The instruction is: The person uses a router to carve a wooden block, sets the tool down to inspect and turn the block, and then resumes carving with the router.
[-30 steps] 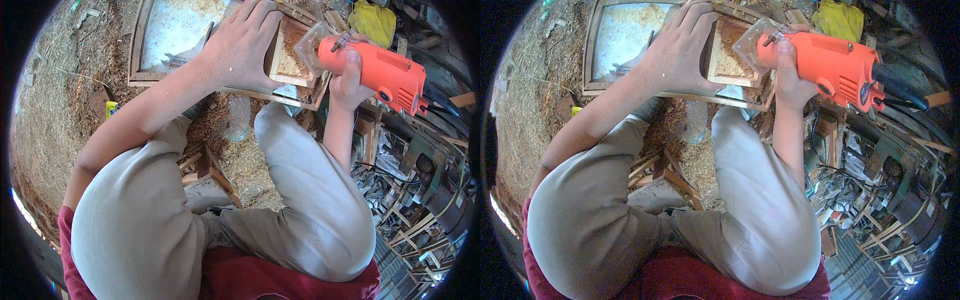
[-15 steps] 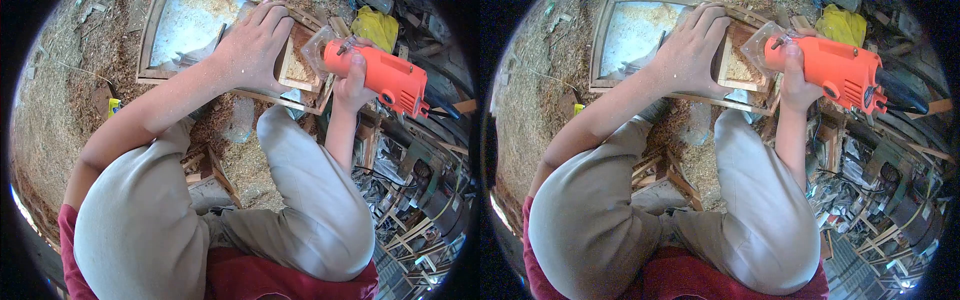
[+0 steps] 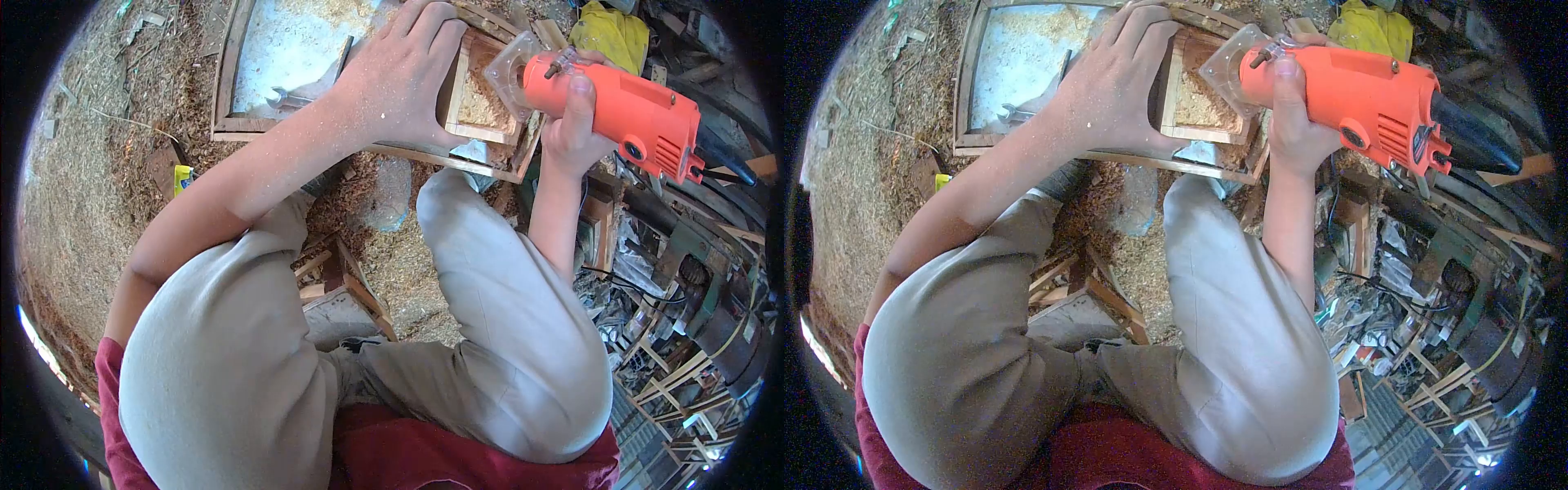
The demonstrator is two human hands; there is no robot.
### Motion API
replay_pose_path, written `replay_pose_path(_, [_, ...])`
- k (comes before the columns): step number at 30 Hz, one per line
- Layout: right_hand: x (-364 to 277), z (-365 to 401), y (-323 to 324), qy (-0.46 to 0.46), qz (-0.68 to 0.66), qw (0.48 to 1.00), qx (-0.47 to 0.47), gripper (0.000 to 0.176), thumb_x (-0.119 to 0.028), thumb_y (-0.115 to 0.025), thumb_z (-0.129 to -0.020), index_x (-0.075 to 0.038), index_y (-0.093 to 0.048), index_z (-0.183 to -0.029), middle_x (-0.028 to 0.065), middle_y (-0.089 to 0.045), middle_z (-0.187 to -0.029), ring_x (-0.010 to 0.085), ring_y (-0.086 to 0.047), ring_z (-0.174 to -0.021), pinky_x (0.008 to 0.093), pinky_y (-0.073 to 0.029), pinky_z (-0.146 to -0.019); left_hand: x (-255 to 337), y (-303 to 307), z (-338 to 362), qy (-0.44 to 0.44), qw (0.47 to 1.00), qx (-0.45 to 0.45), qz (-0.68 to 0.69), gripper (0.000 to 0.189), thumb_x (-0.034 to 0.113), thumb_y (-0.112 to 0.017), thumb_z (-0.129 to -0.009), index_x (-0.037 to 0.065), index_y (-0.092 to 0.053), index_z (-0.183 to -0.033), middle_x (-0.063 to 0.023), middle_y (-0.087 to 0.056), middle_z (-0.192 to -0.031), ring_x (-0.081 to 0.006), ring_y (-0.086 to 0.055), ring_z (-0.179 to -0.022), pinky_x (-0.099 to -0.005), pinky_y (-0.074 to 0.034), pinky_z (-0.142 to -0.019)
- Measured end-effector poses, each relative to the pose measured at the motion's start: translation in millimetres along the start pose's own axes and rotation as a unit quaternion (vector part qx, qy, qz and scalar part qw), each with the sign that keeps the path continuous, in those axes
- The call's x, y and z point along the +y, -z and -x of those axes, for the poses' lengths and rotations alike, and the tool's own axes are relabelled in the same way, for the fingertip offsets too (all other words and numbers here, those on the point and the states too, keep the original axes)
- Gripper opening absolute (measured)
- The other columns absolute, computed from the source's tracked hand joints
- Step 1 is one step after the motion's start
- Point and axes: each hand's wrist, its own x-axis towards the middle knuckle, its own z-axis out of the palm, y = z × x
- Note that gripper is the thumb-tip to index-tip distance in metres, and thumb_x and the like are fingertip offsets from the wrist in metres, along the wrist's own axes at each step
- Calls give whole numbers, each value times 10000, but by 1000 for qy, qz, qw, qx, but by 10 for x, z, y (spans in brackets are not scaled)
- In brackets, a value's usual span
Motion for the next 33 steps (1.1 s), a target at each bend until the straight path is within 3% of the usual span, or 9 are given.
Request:
replay_pose_path(2, [25, -5, 47, 4, -24, 1000, -11, 438, -45, -770, -846, 18, -539, -1212, 144, -665, -1110, 202, -669, -943, 352, -576, -854, 7, 6, -2, -1, 1000, 1, 6, 1071, 613, -838, -615, -147, -484, -1281, -292, -477, -1338, -440, -413, -1362, -519, -337, -1166])
replay_pose_path(5, [-65, 11, -24, 10, 30, 999, 12, 360, -127, -713, -850, 32, -563, -1136, 169, -674, -1051, 245, -672, -922, 385, -568, -858, 15, 8, -7, 3, 1000, -15, -6, 1076, 628, -835, -625, -146, -478, -1282, -286, -474, -1335, -436, -417, -1352, -519, -340, -1159])
replay_pose_path(11, [-71, 43, -1, 6, 41, 999, 11, 369, -128, -714, -852, 38, -558, -1141, 178, -671, -1057, 250, -673, -928, 386, -565, -867, 26, 19, -5, 6, 1000, -18, -13, 1080, 645, -829, -633, -149, -480, -1277, -285, -476, -1328, -433, -422, -1346, -518, -341, -1149])
replay_pose_path(14, [-17, 56, 116, -6, 34, 999, -21, 445, -38, -759, -854, 12, -526, -1230, 148, -642, -1149, 203, -649, -990, 355, -549, -903, 24, 16, 2, 1, 1000, -10, -13, 1080, 644, -827, -627, -151, -481, -1272, -287, -477, -1325, -437, -423, -1344, -524, -338, -1150])
replay_pose_path(20, [-13, 53, 78, 1, -14, 1000, -12, 459, -25, -750, -858, 14, -506, -1245, 155, -643, -1148, 208, -655, -976, 359, -561, -884, 14, 6, 7, -4, 1000, 4, -12, 1077, 641, -821, -625, -151, -488, -1275, -290, -481, -1321, -444, -420, -1354, -531, -332, -1157])
replay_pose_path(23, [-80, 35, -48, 8, 30, 999, 27, 393, -146, -734, -859, 26, -532, -1149, 179, -656, -1064, 252, -663, -931, 401, -569, -868, -7, -10, 15, -4, 1000, 7, -1, 1072, 633, -821, -621, -152, -495, -1274, -292, -488, -1318, -444, -420, -1360, -526, -328, -1165])
replay_pose_path(33, [-33, 8, -71, 12, 13, 1000, 9, 441, -162, -736, -866, 26, -513, -1197, 183, -653, -1078, 255, -664, -941, 402, -571, -859, -47, -17, 37, -10, 1000, 3, -10, 1074, 650, -777, -658, -172, -494, -1289, -307, -485, -1351, -457, -401, -1385, -528, -296, -1199])
